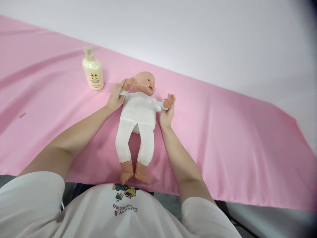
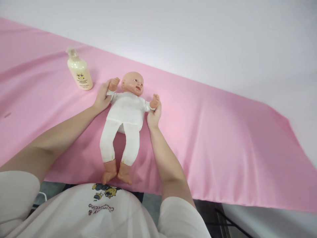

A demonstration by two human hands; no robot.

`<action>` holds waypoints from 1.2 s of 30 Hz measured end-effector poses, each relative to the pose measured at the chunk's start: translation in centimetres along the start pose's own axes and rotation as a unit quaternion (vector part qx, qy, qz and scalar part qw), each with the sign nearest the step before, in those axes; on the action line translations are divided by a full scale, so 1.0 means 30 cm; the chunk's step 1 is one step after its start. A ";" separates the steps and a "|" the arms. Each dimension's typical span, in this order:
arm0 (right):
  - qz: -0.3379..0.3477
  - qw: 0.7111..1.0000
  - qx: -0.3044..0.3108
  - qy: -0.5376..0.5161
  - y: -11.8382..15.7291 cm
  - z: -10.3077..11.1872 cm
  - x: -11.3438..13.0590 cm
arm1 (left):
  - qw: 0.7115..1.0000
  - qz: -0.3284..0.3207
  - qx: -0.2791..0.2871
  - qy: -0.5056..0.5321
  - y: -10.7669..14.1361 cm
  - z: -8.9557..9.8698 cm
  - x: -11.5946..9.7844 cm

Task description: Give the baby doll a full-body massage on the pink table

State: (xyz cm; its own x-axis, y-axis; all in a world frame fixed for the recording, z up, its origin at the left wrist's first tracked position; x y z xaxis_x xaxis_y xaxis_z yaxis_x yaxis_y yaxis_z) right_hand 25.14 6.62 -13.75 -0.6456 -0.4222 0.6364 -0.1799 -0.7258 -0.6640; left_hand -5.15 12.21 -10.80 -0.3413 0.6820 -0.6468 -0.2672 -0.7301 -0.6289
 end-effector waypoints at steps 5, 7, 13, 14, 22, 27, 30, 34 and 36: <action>0.029 0.992 0.104 0.063 0.007 -0.007 0.002 | 0.992 -0.035 0.102 -0.058 -0.001 -0.023 -0.001; 0.029 0.992 0.103 0.062 0.008 -0.006 0.004 | 0.991 -0.036 0.115 -0.067 -0.001 -0.025 -0.005; -0.061 0.996 0.039 -0.046 0.005 -0.008 -0.017 | 0.998 -0.002 0.053 0.020 0.006 -0.011 0.004; -0.080 0.995 0.012 -0.059 0.003 -0.007 -0.033 | 0.999 0.008 0.030 0.043 0.007 -0.010 0.018; -0.126 0.987 -0.068 -0.073 -0.010 0.004 -0.059 | 0.995 0.033 -0.022 0.092 0.004 -0.005 0.072; -0.001 0.999 0.006 -0.038 -0.002 0.014 0.050 | 0.997 -0.058 0.032 0.041 0.002 -0.018 0.019; 0.051 0.996 0.073 0.016 0.010 0.015 0.066 | 0.991 -0.104 0.084 -0.010 0.007 -0.038 0.011; 0.085 0.989 0.113 0.052 0.013 0.016 0.057 | 0.989 -0.098 0.104 -0.025 0.010 -0.051 0.008; 0.072 0.991 0.104 0.042 0.013 0.014 0.052 | 0.990 -0.093 0.101 -0.016 0.009 -0.049 0.006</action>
State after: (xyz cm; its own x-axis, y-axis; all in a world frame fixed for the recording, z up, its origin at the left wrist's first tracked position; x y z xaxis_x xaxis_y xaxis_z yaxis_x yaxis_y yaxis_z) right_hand 24.39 5.45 -12.86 -0.7153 -0.4880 0.5002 0.0688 -0.7615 -0.6445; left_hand -3.96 12.18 -11.71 -0.2963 0.8061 -0.5123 -0.5016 -0.5878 -0.6347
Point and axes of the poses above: each hand's wrist, its own y-axis away from the middle knuckle, its own z-axis out of the back of the hand, x = y × z, the point moved 1 cm from there along -y, towards the middle knuckle, and after that the axes turned 10 degrees about y, right-handed, at the moved point
